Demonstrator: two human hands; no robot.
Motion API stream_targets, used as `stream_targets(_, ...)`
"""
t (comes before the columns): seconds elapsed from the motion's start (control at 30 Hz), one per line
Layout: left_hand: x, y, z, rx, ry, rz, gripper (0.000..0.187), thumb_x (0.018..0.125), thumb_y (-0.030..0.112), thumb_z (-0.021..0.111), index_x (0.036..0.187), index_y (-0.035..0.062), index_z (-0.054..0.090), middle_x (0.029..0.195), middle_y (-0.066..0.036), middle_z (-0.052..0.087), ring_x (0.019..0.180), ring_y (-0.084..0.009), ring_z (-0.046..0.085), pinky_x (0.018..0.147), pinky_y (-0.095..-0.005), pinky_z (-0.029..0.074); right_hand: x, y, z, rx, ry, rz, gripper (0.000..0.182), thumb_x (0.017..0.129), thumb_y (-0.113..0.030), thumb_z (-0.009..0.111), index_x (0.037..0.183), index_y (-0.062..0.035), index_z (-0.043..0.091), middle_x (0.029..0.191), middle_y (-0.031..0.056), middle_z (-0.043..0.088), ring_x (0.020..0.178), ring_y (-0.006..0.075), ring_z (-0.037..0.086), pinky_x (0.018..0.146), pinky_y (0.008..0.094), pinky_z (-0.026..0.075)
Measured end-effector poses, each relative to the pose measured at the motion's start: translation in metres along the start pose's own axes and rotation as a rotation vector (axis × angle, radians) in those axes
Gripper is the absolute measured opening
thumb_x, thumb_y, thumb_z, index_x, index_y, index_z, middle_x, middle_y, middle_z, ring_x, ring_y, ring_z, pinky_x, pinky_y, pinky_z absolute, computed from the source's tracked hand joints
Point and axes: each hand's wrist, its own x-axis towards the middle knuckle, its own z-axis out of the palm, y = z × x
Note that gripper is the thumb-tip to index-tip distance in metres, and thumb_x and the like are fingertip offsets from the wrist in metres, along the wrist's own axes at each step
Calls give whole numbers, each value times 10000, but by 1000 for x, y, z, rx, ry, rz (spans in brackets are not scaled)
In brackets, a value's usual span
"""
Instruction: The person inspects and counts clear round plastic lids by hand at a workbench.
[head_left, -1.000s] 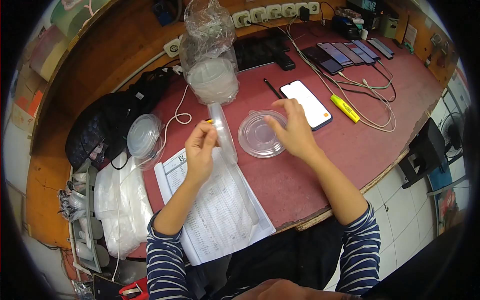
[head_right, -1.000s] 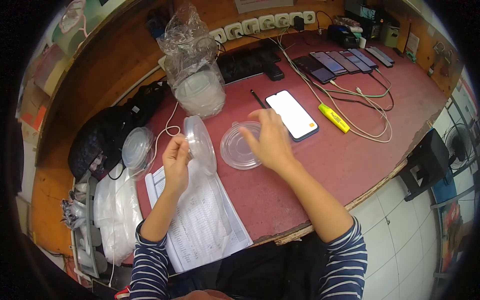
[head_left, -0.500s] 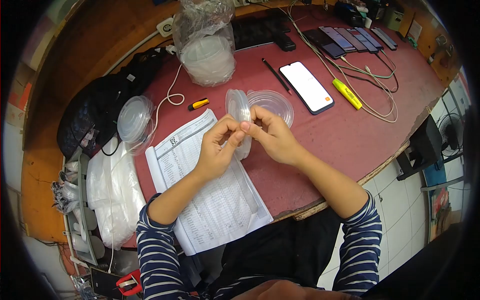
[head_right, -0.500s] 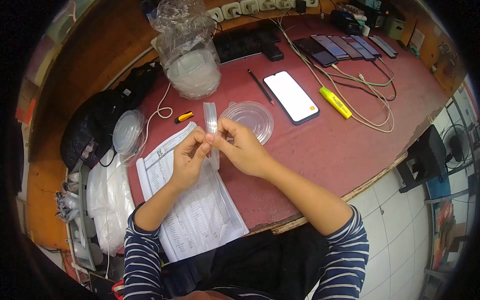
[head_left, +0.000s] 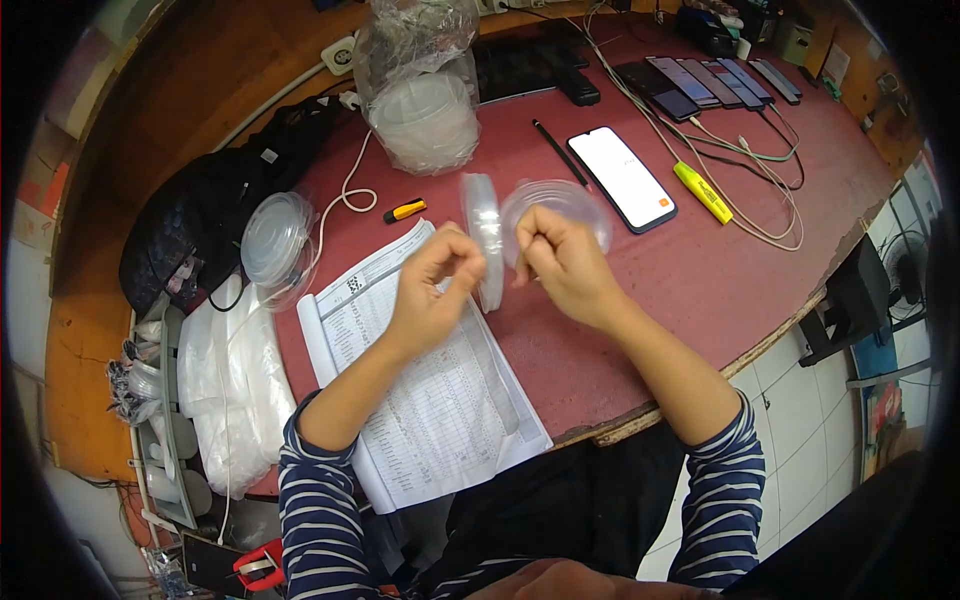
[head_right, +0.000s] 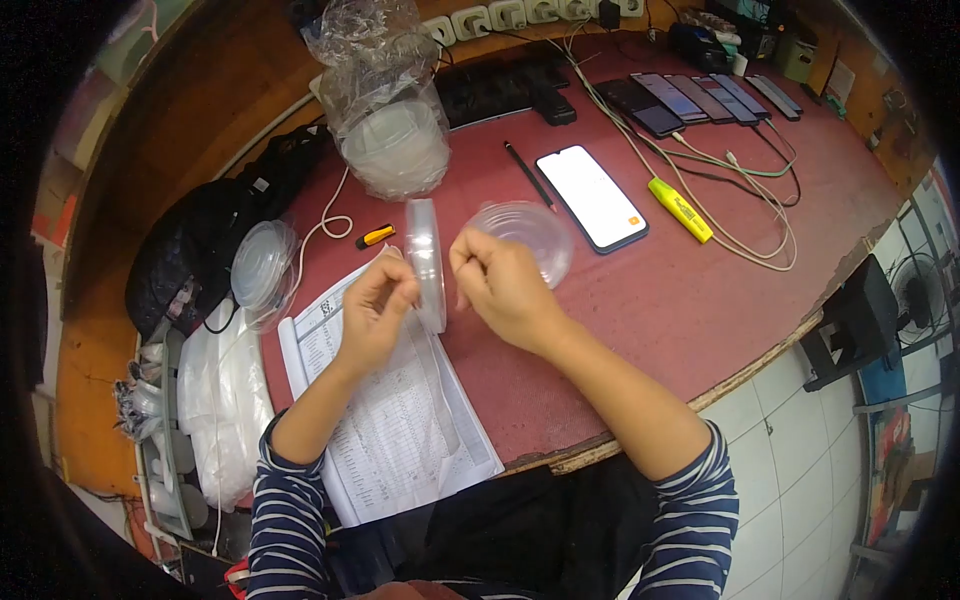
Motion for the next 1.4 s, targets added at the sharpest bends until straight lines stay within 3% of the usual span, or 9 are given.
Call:
stream_targets(0.17, 4, 0, -11, -44, 171, -18, 101, 875, 98, 515, 821, 14, 505, 776, -6, 456, 695, -64, 501, 617, -216, 459, -1, -10, 4, 221, 32, 17, 37, 788, -37, 499, 779, -7, 479, 688, 53, 540, 646, 110, 572, 572, 239, 452)
stream_targets(0.23, 4, 1, -10, -110, 194, -51, 101, 877, 101, 514, 826, 14, 505, 778, -5, 460, 703, -61, 509, 608, -220, 475, -5, -15, 9, -109, -58, -90, 60, 788, -29, 533, 794, -9, 477, 697, 56, 554, 644, 122, 576, 575, 247, 465)
stream_targets(0.67, 0, 12, -10, 52, -4, -115, 33, 794, 11, 576, 773, -14, 576, 787, -34, 527, 749, -88, 547, 626, -213, 515, -9, -7, 19, -129, 6, -115, 162, 788, -107, 599, 797, -29, 458, 673, 95, 539, 591, 212, 568, 532, 295, 438)
stream_targets(0.83, -1, 17, -4, 113, -5, -125, 8, 772, -17, 583, 773, -10, 580, 790, -39, 540, 724, -105, 571, 622, -225, 525, -8, -10, 14, -444, -8, -328, 172, 778, -129, 592, 834, -36, 458, 750, 109, 547, 626, 306, 573, 538, 373, 446)
stream_targets(0.93, 0, 15, 3, 240, 88, -100, 26, 750, -1, 592, 742, -2, 568, 771, -51, 543, 683, -119, 578, 602, -240, 523, -11, -11, 15, -608, -9, -278, 143, 788, -116, 563, 836, -33, 457, 776, 116, 548, 666, 343, 566, 562, 413, 443)
stream_targets(1.1, -2, 17, 9, 972, 79, 76, 78, 688, 38, 601, 678, 5, 531, 666, -86, 520, 576, -182, 556, 495, -269, 450, -10, -5, 18, -388, 11, -227, 106, 798, -85, 532, 841, -25, 457, 775, 147, 543, 686, 372, 548, 568, 431, 433)
stream_targets(1.27, 2, 16, -5, 655, 30, 6, 98, 695, 30, 582, 636, -10, 515, 635, -67, 510, 551, -141, 526, 480, -252, 410, -8, -8, 19, -400, 54, -166, 83, 799, -63, 515, 837, -15, 458, 764, 170, 540, 708, 375, 545, 587, 434, 425)
stream_targets(1.33, 2, 17, -12, 562, 24, 8, 113, 700, 30, 577, 624, -12, 505, 637, -61, 505, 550, -128, 511, 490, -245, 404, -4, -1, 9, -544, 247, -218, 81, 803, -39, 526, 842, 15, 480, 749, 158, 529, 669, 273, 558, 577, 327, 439)
stream_targets(1.4, 2, 20, -21, 418, 37, 77, 152, 726, 68, 573, 632, -15, 487, 614, -43, 474, 551, -110, 463, 529, -235, 386, 5, 2, -19, -631, 386, -116, 90, 820, -66, 508, 845, 17, 484, 740, 152, 533, 661, 265, 545, 596, 318, 443)
